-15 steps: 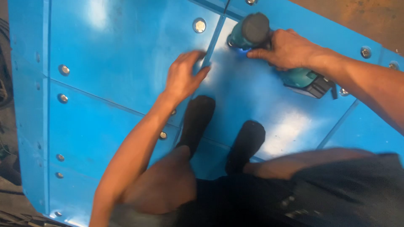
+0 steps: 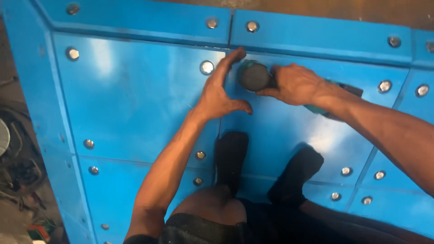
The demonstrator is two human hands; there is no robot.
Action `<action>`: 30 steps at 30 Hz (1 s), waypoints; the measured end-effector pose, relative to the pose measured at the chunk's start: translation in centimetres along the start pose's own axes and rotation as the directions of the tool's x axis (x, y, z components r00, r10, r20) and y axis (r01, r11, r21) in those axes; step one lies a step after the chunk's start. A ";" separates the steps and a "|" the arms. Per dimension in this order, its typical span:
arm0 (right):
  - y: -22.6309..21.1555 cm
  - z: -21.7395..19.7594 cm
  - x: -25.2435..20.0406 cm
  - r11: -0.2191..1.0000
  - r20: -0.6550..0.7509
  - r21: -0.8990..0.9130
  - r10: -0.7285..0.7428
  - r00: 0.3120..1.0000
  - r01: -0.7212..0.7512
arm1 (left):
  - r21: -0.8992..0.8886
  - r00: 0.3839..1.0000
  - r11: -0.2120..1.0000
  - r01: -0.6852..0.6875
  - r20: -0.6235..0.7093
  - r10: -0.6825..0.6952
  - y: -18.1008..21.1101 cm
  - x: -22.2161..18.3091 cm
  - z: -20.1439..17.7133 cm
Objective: Using a cordless impact driver to tighten numerous bolts on a large blue metal component.
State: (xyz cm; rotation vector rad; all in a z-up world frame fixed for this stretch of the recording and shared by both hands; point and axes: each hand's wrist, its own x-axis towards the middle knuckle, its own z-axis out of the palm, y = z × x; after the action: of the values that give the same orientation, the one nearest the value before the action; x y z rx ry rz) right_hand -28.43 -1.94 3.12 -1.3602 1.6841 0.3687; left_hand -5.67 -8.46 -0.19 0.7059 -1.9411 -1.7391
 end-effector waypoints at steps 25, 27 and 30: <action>-1.4 -2.1 -0.4 0.975 0.042 -0.219 0.046 0.998 -0.036 | 0.487 0.999 0.873 -0.030 -0.008 0.039 -4.6 0.2 -3.6; -1.5 -2.2 -0.3 0.966 0.077 -0.255 0.070 0.995 -0.048 | 0.602 0.994 0.798 0.041 -0.109 0.030 -7.5 -1.2 -4.1; -1.3 -2.5 -0.1 0.976 0.050 -0.219 0.027 0.998 -0.015 | 0.728 0.986 0.686 0.011 -0.120 0.112 -10.4 -1.9 -4.2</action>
State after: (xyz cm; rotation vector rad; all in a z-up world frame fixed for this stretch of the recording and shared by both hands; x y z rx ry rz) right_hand -28.42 -4.07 4.96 -1.4789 1.6527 0.6124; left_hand -0.73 -11.34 -10.04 0.9925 -2.4992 -0.7717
